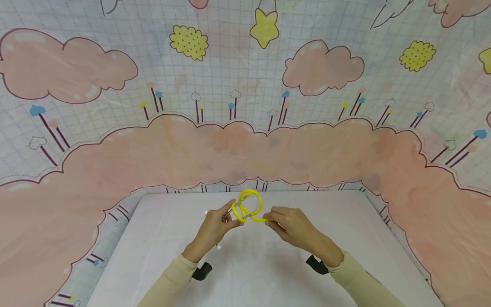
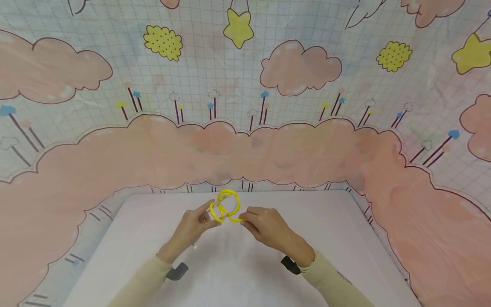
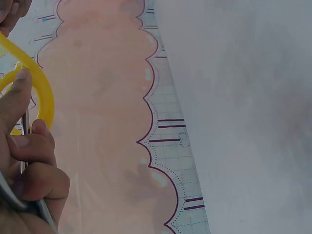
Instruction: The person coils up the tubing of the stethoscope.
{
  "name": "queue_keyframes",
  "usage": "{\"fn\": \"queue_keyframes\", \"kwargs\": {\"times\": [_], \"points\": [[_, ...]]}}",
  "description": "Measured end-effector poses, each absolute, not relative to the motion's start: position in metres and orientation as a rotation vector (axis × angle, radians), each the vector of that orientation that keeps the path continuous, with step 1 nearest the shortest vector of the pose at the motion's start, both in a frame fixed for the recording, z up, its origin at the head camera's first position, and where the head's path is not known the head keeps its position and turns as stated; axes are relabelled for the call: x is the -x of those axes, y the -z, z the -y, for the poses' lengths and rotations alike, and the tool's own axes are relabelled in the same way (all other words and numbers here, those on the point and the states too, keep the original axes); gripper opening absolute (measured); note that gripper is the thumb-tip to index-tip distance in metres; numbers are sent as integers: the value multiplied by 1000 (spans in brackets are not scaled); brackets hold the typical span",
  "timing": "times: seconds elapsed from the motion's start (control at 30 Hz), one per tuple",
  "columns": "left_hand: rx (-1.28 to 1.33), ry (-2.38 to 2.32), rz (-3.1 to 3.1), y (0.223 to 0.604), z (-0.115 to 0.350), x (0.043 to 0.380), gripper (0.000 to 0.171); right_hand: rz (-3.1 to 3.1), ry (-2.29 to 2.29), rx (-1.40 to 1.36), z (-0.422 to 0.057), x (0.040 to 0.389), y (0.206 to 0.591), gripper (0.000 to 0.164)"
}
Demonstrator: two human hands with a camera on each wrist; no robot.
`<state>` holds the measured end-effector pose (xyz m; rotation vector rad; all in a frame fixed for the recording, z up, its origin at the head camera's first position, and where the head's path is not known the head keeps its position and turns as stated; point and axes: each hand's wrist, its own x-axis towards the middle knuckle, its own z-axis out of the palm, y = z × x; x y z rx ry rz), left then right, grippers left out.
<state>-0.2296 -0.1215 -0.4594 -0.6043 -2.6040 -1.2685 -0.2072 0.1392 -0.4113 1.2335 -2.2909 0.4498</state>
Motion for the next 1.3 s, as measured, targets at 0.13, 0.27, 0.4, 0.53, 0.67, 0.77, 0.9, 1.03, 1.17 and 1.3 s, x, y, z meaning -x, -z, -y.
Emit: {"fn": "queue_keyframes", "kwargs": {"times": [0.13, 0.27, 0.4, 0.53, 0.67, 0.77, 0.9, 1.03, 1.17, 1.3], "points": [[640, 1233, 2623, 459, 120, 228, 74, 2291, -449, -1244, -138, 209, 407, 14], [670, 1185, 2666, 460, 119, 228, 75, 2300, -460, -1259, -138, 213, 401, 16], [697, 1150, 2709, 458, 118, 226, 74, 2293, -467, -1286, -139, 219, 397, 16], [763, 1106, 2729, 456, 117, 224, 71, 2321, -465, -1313, -140, 223, 391, 18], [866, 1041, 2733, 454, 116, 221, 67, 2386, -436, -1326, -139, 226, 384, 18], [937, 1007, 2737, 452, 115, 219, 66, 2441, -450, -1348, -137, 227, 378, 16], [1003, 978, 2730, 449, 115, 217, 65, 2515, -503, -1385, -137, 227, 374, 17], [1037, 944, 2716, 448, 116, 215, 63, 2546, -517, -1410, -138, 229, 372, 18], [1105, 906, 2701, 447, 116, 213, 63, 2544, -519, -1390, -142, 234, 373, 18], [1158, 921, 2707, 445, 114, 210, 64, 2545, -553, -1363, -145, 239, 375, 18]]}}
